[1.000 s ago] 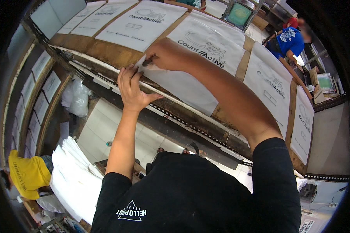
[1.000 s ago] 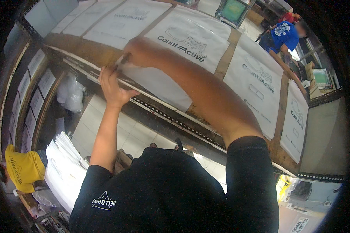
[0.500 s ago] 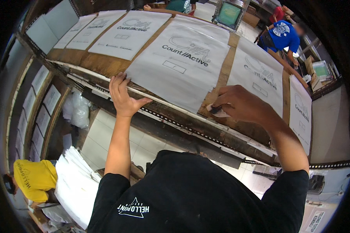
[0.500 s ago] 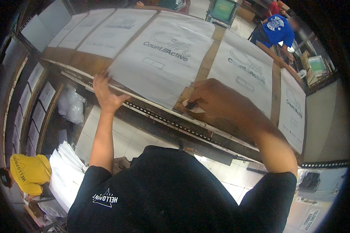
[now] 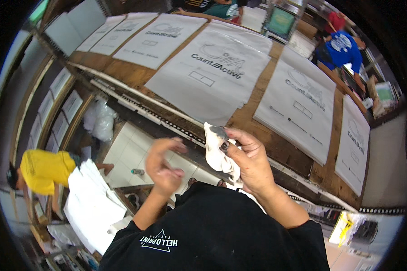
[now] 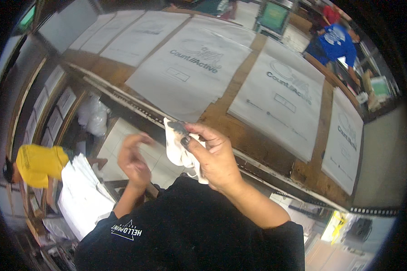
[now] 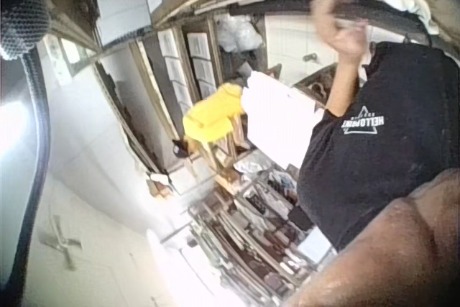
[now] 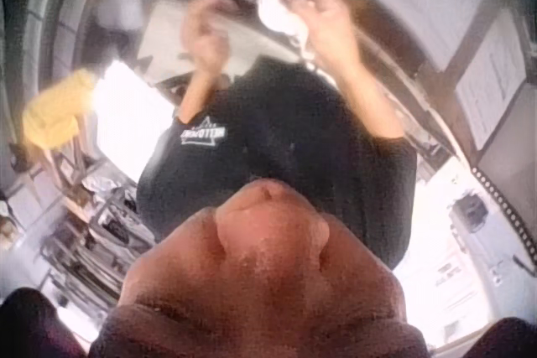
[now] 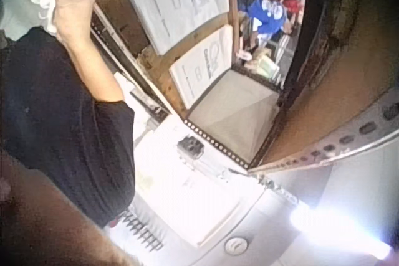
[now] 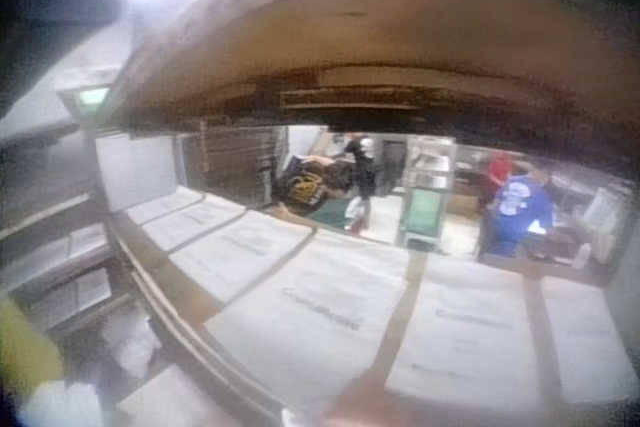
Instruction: The person cleans individual printed sheets on a wooden rack by applying a liquid from a bottle and wiping the surface with a cloth, before moving each sheet to a stack.
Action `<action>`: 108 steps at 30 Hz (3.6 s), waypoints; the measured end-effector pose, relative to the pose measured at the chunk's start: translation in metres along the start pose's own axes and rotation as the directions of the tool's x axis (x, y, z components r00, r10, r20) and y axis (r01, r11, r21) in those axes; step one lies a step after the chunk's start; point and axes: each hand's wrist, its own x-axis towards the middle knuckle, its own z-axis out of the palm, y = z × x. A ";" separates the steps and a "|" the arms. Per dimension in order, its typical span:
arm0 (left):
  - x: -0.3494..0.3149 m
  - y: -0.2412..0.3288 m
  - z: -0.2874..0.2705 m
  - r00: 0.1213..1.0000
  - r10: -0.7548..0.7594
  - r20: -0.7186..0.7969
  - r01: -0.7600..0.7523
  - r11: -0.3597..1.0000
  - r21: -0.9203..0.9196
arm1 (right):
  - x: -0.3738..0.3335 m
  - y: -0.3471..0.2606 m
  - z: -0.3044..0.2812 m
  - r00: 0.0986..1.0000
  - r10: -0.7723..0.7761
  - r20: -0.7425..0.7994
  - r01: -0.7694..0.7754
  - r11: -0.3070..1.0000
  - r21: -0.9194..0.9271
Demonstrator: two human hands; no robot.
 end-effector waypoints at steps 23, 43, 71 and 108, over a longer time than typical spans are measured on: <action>-0.092 0.095 -0.040 0.736 -0.633 -0.242 0.531 0.760 -0.375 | -0.038 0.072 0.019 0.848 0.346 0.401 -0.330 0.938 -0.111; -0.149 0.134 -0.077 0.559 -0.745 -0.365 0.388 0.624 -0.678 | -0.106 0.097 0.079 0.367 -0.234 0.900 0.930 0.087 -0.357; -0.139 0.113 -0.065 0.696 -0.675 -0.247 0.286 0.575 -0.766 | -0.069 0.104 0.065 0.816 -0.013 0.578 0.353 0.803 -0.480; 0.104 -0.155 -0.076 0.886 0.354 0.301 -0.464 0.695 0.549 | 0.285 0.007 0.093 0.530 0.199 0.825 0.845 -0.212 -0.491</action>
